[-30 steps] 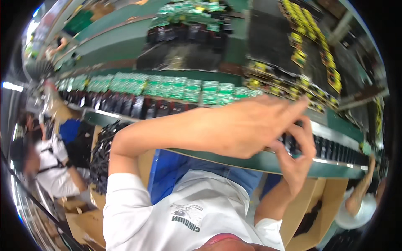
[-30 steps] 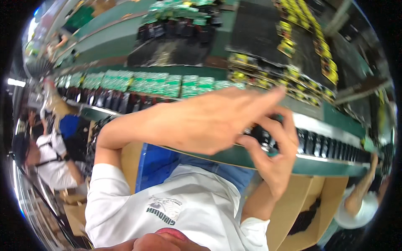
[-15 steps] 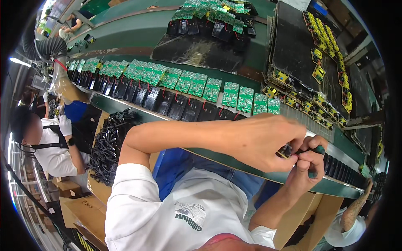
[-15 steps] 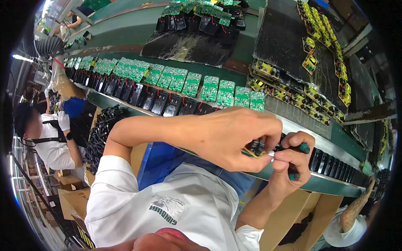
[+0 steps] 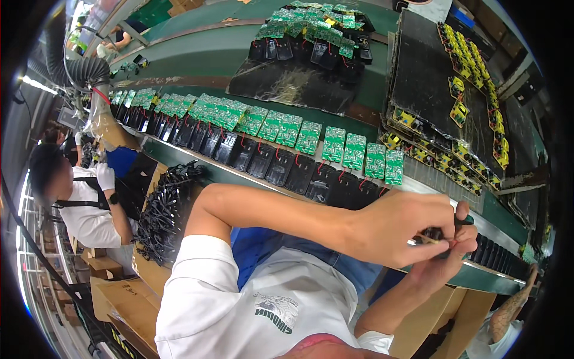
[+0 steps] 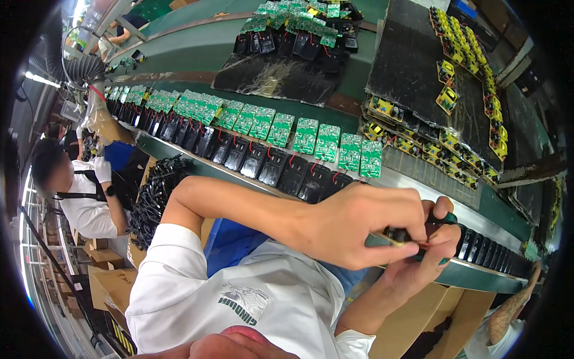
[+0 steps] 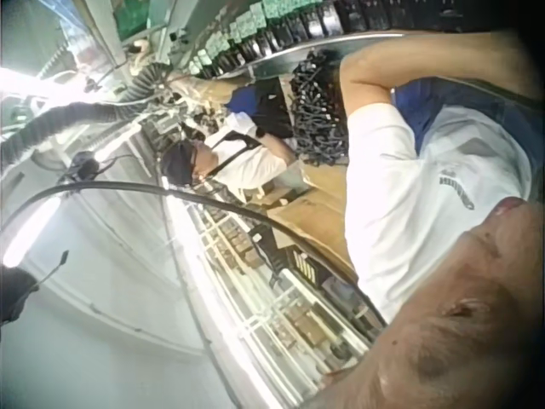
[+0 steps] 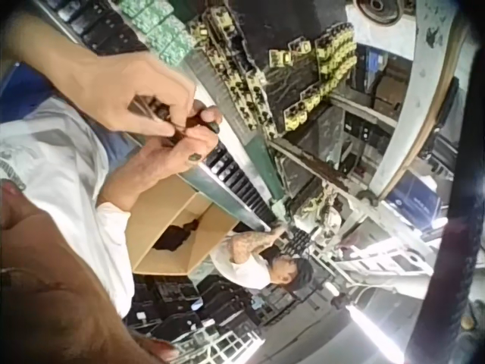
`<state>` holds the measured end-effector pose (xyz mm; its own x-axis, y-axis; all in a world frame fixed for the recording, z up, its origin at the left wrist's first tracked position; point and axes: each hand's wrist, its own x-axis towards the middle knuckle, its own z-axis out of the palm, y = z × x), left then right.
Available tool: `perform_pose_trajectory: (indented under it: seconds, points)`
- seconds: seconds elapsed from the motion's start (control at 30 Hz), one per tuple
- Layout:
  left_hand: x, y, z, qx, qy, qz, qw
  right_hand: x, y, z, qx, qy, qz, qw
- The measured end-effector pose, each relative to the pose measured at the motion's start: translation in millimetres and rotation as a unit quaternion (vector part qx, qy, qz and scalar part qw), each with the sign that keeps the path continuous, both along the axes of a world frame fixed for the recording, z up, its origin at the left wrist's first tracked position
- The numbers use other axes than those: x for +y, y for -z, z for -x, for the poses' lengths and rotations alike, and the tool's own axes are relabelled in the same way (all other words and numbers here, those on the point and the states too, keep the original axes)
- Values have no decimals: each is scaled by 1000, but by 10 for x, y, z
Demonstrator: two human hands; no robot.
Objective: Placing small electronic components onto printed circuit boards on a moving assembly line.
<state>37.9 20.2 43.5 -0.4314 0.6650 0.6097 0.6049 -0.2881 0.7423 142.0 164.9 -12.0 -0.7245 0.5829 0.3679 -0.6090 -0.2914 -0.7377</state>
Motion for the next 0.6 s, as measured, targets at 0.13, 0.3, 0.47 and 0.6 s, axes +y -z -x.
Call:
perform_pose_trajectory:
  seconds: [0.13,0.3,0.47,0.6]
  points:
    - [27,10,141,-106,52,106,987,75,-20,-31,-9,10,-13,1000]
    - [-235,286,296,145,-34,191,970,-26,17,213,40,9,86,995]
    - [-215,459,427,432,-62,206,876,-139,88,186,63,63,77,993]
    - [-136,526,461,466,-73,188,862,-252,109,194,32,97,-1,995]
